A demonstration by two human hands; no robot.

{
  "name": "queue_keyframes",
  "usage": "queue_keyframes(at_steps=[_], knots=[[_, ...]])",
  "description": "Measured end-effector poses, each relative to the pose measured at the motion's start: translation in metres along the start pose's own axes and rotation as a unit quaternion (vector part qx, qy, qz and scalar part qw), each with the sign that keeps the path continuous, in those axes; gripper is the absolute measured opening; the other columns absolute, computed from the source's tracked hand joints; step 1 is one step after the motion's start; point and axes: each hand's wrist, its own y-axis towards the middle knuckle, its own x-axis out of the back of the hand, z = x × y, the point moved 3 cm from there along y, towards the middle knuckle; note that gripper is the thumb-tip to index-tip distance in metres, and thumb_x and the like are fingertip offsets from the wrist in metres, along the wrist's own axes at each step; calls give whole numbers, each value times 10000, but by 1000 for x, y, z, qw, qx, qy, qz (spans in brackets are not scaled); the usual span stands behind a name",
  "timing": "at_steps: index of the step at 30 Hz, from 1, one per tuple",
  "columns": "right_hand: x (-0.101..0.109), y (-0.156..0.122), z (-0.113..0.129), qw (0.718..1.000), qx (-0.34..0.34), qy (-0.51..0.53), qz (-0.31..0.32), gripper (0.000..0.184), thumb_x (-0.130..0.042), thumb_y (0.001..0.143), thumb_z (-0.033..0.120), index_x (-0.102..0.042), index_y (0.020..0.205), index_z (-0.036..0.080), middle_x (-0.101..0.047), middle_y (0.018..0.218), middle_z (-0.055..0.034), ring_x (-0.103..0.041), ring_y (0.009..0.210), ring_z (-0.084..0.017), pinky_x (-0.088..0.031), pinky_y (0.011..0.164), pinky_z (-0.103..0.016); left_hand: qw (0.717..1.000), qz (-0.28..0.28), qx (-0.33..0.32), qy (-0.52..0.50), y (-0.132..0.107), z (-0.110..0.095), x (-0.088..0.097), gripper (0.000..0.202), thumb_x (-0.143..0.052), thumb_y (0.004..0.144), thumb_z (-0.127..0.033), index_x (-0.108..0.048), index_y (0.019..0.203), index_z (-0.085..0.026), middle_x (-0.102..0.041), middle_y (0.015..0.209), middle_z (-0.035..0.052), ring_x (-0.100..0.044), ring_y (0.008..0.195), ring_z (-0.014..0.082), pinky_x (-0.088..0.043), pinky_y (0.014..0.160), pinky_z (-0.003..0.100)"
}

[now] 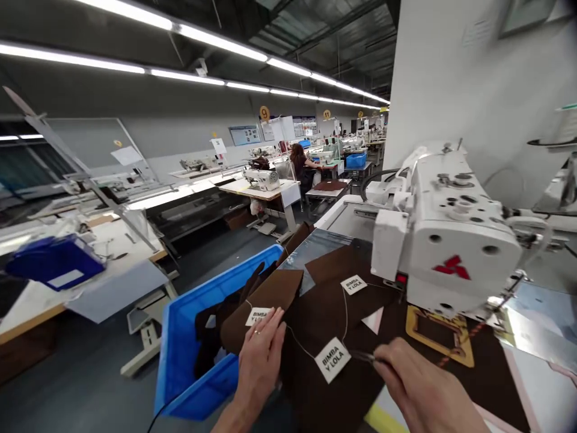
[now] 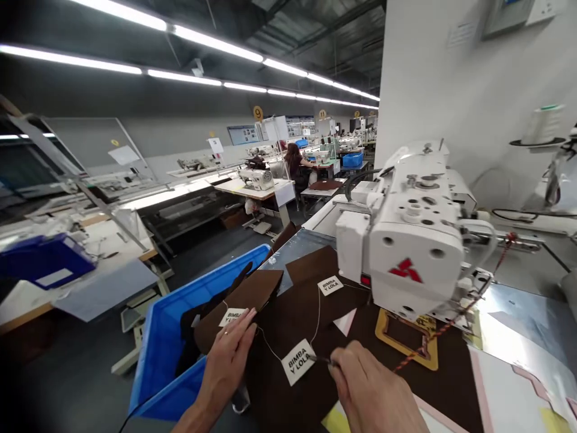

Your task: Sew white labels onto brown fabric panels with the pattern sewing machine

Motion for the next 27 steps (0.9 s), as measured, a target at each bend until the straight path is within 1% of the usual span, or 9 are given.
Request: queue_keyframes(at_steps=[2, 5, 7, 9, 14, 19, 23, 25, 27], knots=[[-15, 35, 3, 996, -48, 21, 73, 189, -383, 1092, 293, -571, 1077, 298, -681, 903, -10, -683, 700, -187, -478, 595, -308, 999, 19, -10, -36, 1, -5, 0, 432, -454, 1079, -480, -661, 1414, -302, -612, 1490, 35, -490, 1463, 297, -392, 1226, 537], [-26, 77, 8, 977, -117, 52, 170, 204, -386, 1087, 340, -560, 998, 286, -651, 872, 19, -646, 747, -182, -456, 687, -315, 996, 33, -9, -85, 3, -10, 3, 441, -439, 1103, -470, -596, 1485, -314, -553, 1549, 21, -451, 1492, 270, -419, 1223, 487], [-30, 97, 12, 966, -132, 57, 215, 216, -403, 1073, 339, -564, 943, 277, -638, 856, 30, -627, 778, -180, -430, 715, -313, 991, 36, 1, -126, 7, -14, 3, 448, -452, 1106, -480, -574, 1505, -317, -532, 1566, 27, -429, 1505, 281, -416, 1226, 499], [-34, 110, 15, 962, -128, 50, 235, 205, -423, 1051, 314, -575, 921, 269, -645, 881, 31, -619, 805, -179, -405, 721, -310, 985, 43, 0, -170, 12, -21, 4, 436, -477, 1100, -483, -590, 1492, -327, -535, 1563, 24, -411, 1514, 296, -377, 1247, 523], [-40, 119, 15, 955, -114, 52, 268, 118, -510, 962, 245, -598, 885, 255, -655, 873, 37, -606, 810, -173, -362, 694, -294, 960, 100, 8, -263, 36, -41, 15, 426, -507, 1084, -500, -636, 1451, -328, -569, 1531, 12, -423, 1505, 313, -370, 1254, 518], [-38, 116, 10, 952, -103, 82, 275, 110, -550, 896, 197, -637, 923, 258, -692, 929, 44, -632, 833, -163, -354, 667, -270, 947, 151, 10, -282, 55, -58, 25, 435, -540, 1063, -525, -673, 1415, -305, -616, 1482, 23, -491, 1456, 343, -373, 1250, 543], [-36, 111, 9, 957, -89, 86, 262, 119, -526, 951, 218, -613, 875, 244, -681, 872, 40, -628, 789, -152, -353, 651, -265, 946, 162, 16, -282, 54, -66, 22, 464, -519, 1068, -536, -657, 1433, -286, -624, 1473, 30, -503, 1447, 337, -415, 1224, 528], [-36, 109, 10, 960, -85, 78, 255, 156, -507, 1014, 279, -621, 912, 250, -693, 876, 37, -645, 801, -158, -363, 659, -267, 945, 164, 17, -283, 53, -70, 19, 470, -529, 1060, -538, -663, 1427, -276, -636, 1460, 32, -505, 1445, 337, -416, 1224, 523], [-37, 107, 12, 964, -82, 61, 247, 167, -546, 1037, 368, -635, 953, 254, -711, 923, 22, -671, 859, -180, -374, 673, -274, 945, 163, 16, -285, 53, -74, 18, 473, -534, 1057, -535, -664, 1426, -269, -642, 1452, 33, -511, 1441, 334, -422, 1221, 515]])
